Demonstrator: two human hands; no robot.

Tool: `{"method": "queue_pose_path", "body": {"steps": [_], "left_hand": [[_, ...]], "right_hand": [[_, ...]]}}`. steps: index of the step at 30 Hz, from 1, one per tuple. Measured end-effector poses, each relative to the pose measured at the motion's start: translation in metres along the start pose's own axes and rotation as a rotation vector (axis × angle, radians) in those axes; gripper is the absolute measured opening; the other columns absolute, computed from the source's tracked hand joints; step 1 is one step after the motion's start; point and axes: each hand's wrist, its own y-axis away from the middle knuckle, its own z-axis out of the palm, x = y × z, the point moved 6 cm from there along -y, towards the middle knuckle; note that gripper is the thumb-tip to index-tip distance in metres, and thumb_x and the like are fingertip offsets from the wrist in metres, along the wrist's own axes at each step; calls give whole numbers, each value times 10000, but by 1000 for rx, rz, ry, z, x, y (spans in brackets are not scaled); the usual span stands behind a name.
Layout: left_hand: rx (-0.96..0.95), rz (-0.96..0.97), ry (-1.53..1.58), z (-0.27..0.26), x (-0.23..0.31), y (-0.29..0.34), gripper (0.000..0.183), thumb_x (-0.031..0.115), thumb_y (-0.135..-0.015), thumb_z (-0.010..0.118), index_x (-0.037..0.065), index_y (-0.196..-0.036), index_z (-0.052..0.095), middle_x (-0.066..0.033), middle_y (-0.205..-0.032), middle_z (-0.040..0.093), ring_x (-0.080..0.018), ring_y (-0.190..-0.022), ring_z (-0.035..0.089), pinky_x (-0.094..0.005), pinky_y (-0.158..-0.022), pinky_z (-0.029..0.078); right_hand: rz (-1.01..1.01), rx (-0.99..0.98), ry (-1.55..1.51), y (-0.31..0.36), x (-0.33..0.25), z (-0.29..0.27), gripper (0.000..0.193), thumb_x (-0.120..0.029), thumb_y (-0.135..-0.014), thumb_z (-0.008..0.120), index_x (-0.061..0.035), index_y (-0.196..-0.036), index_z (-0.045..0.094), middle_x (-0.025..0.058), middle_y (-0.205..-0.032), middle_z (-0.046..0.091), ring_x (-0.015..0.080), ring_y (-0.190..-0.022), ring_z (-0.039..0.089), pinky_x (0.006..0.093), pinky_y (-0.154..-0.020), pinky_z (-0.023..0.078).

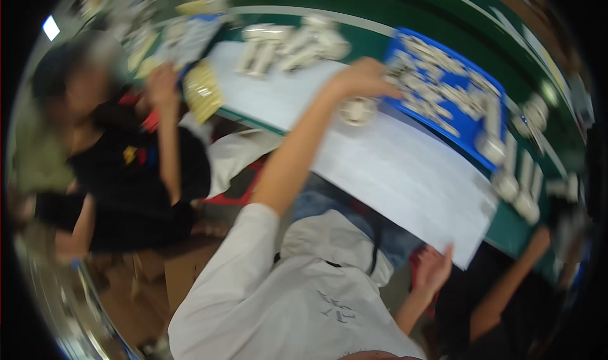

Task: The person assembles small white electronic devices, likely portable fans, by inserting cylindrical components into the main body and attaching circular end caps. They handle the devices one at a time, placing the finished units on a white foam sheet on the table.

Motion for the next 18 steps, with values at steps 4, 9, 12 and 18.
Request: {"method": "queue_pose_path", "body": {"steps": [4,9,12,18], "left_hand": [[6,-51,52,-1,1,4,500,427,-570,818,-2,-810,724,-126,-781,692,-217,-692,657,-310,-651,517],[-20,-104,84,-5,2,18,497,420,-564,822,-14,-779,710,-118,-735,680,-215,-642,645,-311,-612,508],[-8,-71,39,-5,3,13,498,430,-567,820,-6,-784,715,-120,-730,678,-213,-653,646,-315,-615,508],[-53,-26,-4,0,-7,7,514,433,-640,814,-1,-902,727,-96,-810,692,-177,-729,635,-303,-684,502]], "right_hand": [[-96,55,61,-13,-19,-17,438,-376,-1012,464,-67,-1322,468,168,-837,667,186,-620,625,278,-533,508],[-91,170,183,-14,-33,3,427,-381,-1004,498,5,-1180,543,141,-764,663,163,-590,627,239,-499,501],[-114,175,182,-19,-40,4,434,-378,-1002,503,20,-1171,550,141,-766,664,166,-584,628,240,-503,510],[-155,144,206,-27,-53,-5,365,-322,-983,553,-4,-1161,548,195,-813,674,215,-626,662,299,-545,565]]}}
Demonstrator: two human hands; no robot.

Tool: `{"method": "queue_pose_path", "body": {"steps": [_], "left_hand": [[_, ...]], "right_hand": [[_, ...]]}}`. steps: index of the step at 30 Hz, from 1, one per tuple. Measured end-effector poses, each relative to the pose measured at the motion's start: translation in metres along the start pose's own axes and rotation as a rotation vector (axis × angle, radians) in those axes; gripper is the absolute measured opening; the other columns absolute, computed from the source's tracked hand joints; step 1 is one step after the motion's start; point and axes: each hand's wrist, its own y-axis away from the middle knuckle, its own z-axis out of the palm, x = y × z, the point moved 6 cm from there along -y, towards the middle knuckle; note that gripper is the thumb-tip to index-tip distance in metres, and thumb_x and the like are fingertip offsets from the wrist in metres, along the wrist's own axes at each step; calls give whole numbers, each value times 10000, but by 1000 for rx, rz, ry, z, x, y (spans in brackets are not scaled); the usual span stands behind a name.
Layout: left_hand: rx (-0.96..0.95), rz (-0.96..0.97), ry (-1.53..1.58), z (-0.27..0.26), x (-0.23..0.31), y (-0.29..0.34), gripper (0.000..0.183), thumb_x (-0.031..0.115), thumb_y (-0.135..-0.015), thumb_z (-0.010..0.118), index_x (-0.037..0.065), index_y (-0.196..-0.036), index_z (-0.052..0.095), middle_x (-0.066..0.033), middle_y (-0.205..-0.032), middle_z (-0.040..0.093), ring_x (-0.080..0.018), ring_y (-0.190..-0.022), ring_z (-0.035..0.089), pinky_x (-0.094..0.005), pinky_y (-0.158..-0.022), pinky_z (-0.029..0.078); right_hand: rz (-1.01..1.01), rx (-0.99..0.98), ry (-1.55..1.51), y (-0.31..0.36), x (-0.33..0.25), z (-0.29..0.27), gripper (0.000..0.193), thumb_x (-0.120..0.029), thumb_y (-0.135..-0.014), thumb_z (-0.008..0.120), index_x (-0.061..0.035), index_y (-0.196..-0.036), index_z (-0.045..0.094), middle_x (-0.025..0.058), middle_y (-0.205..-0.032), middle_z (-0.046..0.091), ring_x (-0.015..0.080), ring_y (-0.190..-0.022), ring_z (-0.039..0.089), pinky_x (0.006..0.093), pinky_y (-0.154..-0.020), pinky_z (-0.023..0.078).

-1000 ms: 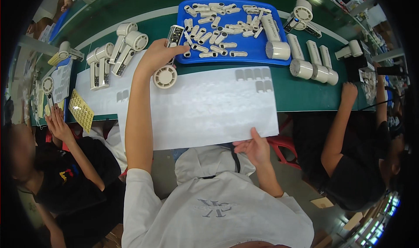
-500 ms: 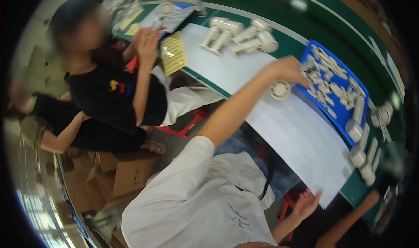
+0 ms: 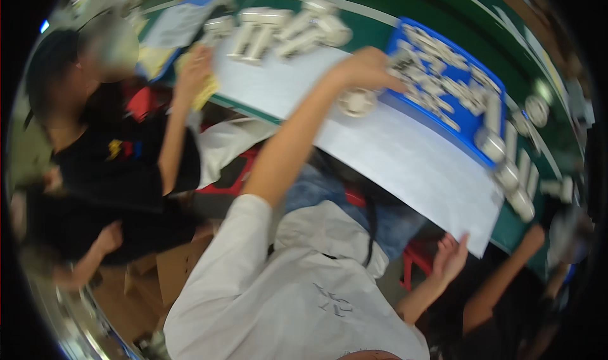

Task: The person assembles small white electronic devices, likely portable fans, by inserting cylindrical components into the main body and attaching circular end caps. They handle the devices one at a time, placing the finished units on a white foam sheet on the table.

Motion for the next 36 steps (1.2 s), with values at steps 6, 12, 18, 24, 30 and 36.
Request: {"method": "queue_pose_path", "body": {"steps": [6,12,18,24,30,36], "left_hand": [[15,1,103,4,4,13,378,368,-695,803,25,-807,689,-39,-671,615,-110,-582,556,-262,-543,425],[15,1,186,6,8,21,368,345,-693,807,20,-800,670,-31,-644,598,-103,-570,544,-258,-527,404],[20,-68,162,6,1,21,348,328,-714,800,28,-843,679,-23,-659,610,-97,-569,544,-252,-535,408],[-30,-93,189,8,-5,22,353,315,-713,812,33,-886,689,-30,-707,637,-93,-572,551,-252,-537,420],[-42,-108,134,7,2,20,349,287,-772,785,18,-958,664,-18,-751,624,-87,-582,556,-245,-524,424],[-14,-127,142,6,-2,24,360,342,-723,802,35,-869,684,-17,-695,618,-89,-578,536,-244,-527,396]], "right_hand": [[-52,-14,-19,1,-9,18,378,-297,-987,549,74,-942,607,196,-719,680,224,-539,670,310,-483,582],[-125,-1,98,9,-20,29,429,-321,-1003,510,91,-929,604,181,-693,669,216,-521,663,300,-479,579],[-105,54,522,-4,-33,19,516,-379,-987,529,68,-741,608,138,-570,606,207,-452,613,282,-432,505],[-84,67,949,2,-62,12,519,-406,-939,603,49,-689,600,86,-503,556,184,-439,605,276,-392,472],[-55,91,871,5,-72,9,484,-365,-950,597,45,-693,592,74,-512,555,155,-430,590,246,-397,475],[-121,122,930,-9,-79,10,490,-363,-959,579,36,-676,584,58,-488,530,142,-420,573,243,-389,461]]}}
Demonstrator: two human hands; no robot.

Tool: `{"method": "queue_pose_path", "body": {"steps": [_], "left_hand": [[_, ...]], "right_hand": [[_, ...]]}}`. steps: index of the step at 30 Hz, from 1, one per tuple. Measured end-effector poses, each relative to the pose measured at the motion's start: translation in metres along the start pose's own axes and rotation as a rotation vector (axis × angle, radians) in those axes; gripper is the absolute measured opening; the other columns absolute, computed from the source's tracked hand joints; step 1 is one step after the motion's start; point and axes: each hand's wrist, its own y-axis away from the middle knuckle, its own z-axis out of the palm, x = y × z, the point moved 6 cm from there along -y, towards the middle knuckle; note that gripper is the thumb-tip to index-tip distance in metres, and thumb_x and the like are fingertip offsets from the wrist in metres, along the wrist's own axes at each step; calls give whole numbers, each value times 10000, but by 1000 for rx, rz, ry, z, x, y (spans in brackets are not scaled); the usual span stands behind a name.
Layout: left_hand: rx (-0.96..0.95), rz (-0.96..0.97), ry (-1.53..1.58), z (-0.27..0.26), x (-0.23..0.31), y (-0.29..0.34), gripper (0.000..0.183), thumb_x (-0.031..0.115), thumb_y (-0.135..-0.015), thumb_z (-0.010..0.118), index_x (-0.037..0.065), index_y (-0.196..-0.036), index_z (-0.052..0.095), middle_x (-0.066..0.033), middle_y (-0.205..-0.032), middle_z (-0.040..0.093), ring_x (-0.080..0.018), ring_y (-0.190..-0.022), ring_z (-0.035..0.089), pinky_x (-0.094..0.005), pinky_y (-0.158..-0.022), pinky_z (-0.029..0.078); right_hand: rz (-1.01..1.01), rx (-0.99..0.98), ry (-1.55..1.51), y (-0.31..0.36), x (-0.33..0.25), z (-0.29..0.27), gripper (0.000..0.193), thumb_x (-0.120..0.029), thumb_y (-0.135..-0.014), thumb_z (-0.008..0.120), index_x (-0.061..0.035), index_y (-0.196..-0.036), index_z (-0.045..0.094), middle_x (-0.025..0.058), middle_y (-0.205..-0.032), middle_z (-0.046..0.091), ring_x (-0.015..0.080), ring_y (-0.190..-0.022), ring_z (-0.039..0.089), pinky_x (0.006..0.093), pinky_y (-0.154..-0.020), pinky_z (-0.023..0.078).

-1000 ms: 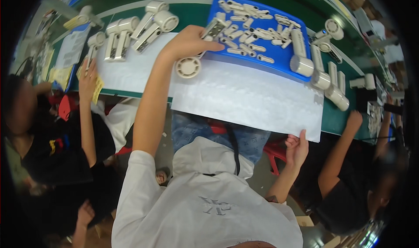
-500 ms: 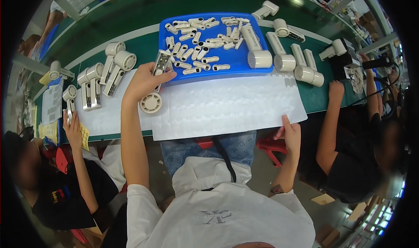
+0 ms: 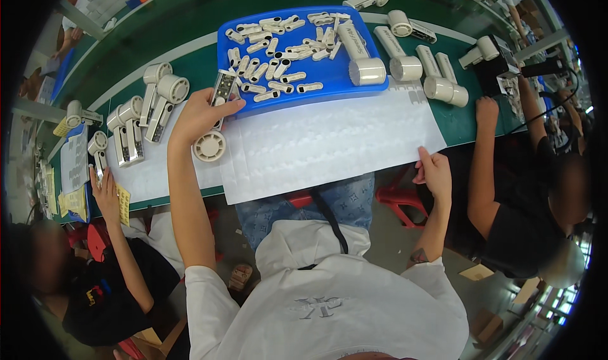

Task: The person assembles small white electronic devices, likely portable fans, by inserting cylindrical components into the main body and attaching circular end caps. They handle the devices one at a time, placing the finished units on a white foam sheet on the table.

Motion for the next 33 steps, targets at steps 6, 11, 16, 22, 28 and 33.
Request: {"method": "queue_pose_path", "body": {"steps": [6,11,16,22,28,33], "left_hand": [[-21,59,-33,-2,-3,-5,362,367,-720,800,41,-797,662,-23,-640,593,-108,-536,538,-262,-508,396],[-57,-6,-126,-4,3,-14,350,330,-764,783,37,-911,659,-31,-760,627,-100,-564,565,-253,-527,439],[-88,52,-17,-12,7,-27,456,414,-691,821,8,-842,681,-43,-659,615,-115,-538,598,-236,-484,473],[-127,32,-36,-10,12,-31,473,415,-687,828,-11,-831,680,-58,-695,642,-117,-539,610,-235,-499,491],[-124,42,29,-6,19,-29,434,381,-711,809,-4,-866,680,-64,-738,655,-115,-534,599,-226,-476,460],[-105,27,24,-7,20,-36,443,373,-730,796,-20,-896,677,-69,-748,653,-117,-531,598,-227,-484,466]], "right_hand": [[-136,-120,177,28,-22,25,415,-300,-914,653,5,-639,592,37,-477,514,110,-439,545,239,-428,419],[-1093,-198,314,88,-98,88,278,-186,-697,823,-45,-883,671,123,-1017,634,270,-1020,618,380,-825,498],[-1161,-362,714,67,-110,142,718,-197,-632,826,-154,-1296,553,116,-1411,435,336,-1358,354,500,-1095,315],[-1141,-382,726,60,-106,155,710,-170,-686,781,-213,-1348,526,87,-1465,405,340,-1387,326,562,-1103,279],[-1194,-378,702,66,-97,158,579,-183,-784,722,-206,-1334,541,65,-1466,419,356,-1385,328,633,-1073,259],[-1189,-364,657,85,-91,165,565,-164,-761,741,-168,-1298,565,66,-1448,435,358,-1378,335,650,-1054,267]]}}
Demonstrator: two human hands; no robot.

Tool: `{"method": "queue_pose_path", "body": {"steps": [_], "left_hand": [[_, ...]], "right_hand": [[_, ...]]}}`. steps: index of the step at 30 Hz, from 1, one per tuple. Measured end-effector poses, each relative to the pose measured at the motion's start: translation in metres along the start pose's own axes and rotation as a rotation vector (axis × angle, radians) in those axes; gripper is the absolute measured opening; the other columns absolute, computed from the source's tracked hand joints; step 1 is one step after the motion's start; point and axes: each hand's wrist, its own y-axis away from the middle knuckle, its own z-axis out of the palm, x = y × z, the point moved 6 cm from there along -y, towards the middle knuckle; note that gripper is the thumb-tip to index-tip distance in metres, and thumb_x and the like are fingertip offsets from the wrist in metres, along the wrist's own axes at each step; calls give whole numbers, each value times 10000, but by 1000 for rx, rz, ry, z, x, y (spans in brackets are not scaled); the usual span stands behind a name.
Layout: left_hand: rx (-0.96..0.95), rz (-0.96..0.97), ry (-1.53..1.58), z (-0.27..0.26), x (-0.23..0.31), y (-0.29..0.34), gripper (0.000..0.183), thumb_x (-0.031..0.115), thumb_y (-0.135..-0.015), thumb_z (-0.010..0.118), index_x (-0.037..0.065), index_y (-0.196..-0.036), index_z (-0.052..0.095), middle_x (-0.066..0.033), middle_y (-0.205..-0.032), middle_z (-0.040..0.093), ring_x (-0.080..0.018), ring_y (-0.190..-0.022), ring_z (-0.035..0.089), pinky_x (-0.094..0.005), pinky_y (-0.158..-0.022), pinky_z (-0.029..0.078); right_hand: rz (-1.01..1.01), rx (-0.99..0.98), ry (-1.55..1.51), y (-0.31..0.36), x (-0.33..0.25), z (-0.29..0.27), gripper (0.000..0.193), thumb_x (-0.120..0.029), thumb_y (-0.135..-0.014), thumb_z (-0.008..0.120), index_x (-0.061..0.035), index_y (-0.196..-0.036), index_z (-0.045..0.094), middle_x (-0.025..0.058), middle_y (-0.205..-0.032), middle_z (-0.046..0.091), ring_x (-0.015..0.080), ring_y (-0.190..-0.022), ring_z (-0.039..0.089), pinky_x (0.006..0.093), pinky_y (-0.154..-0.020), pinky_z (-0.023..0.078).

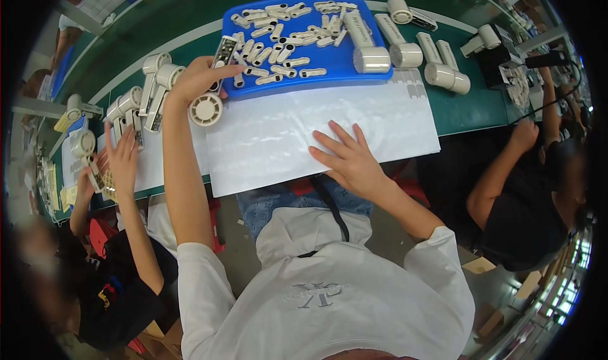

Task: The person assembles small white electronic devices, likely portable fans, by inserting cylindrical components into the main body and attaching circular end caps. They handle the devices one at a time, placing the finished units on a white foam sheet on the table.

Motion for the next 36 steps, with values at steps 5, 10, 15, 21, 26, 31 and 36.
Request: {"method": "queue_pose_path", "body": {"steps": [5,10,15,21,26,31,36], "left_hand": [[-22,12,37,5,0,-5,445,379,-743,787,-32,-872,673,-75,-744,648,-116,-534,595,-231,-494,477],[1,-3,82,6,-6,-1,453,379,-745,780,-33,-904,679,-78,-765,656,-123,-543,601,-233,-499,482],[44,-13,185,8,1,0,460,386,-741,775,-28,-921,685,-80,-781,667,-129,-551,611,-232,-506,485],[90,-16,231,9,-5,7,468,383,-750,765,-40,-928,671,-88,-764,658,-126,-556,614,-241,-507,482],[133,-40,290,14,-12,8,455,372,-767,757,-42,-922,651,-83,-731,636,-130,-531,606,-254,-508,478],[136,-46,255,15,-3,13,424,359,-766,768,-33,-885,660,-77,-702,635,-122,-530,611,-246,-492,471],[149,-54,295,14,-8,12,403,340,-758,779,-32,-855,660,-72,-716,645,-122,-522,601,-245,-485,464]], "right_hand": [[29,-4,14,-1,-11,3,565,-139,-732,757,-149,-1269,579,69,-1445,439,352,-1378,332,664,-1039,271],[31,-23,3,-1,-19,5,571,-148,-733,752,-146,-1275,572,75,-1453,431,348,-1378,331,672,-1032,268],[10,-36,7,-2,-19,4,582,-157,-728,754,-156,-1280,570,74,-1457,428,342,-1375,337,678,-1030,259],[-43,-39,10,1,-13,5,611,-158,-722,756,-185,-1300,561,72,-1476,406,332,-1386,329,668,-1031,259],[-19,-112,-20,3,-12,0,581,-192,-760,747,-187,-1310,560,78,-1489,388,338,-1397,311,665,-1045,245],[-59,-152,-529,-13,17,-50,302,-176,-843,705,-122,-1139,676,116,-1279,597,315,-1236,523,474,-1028,411],[54,129,80,-88,83,-152,596,-203,-707,809,-128,-1256,588,148,-1373,500,349,-1274,470,427,-1031,411]]}}
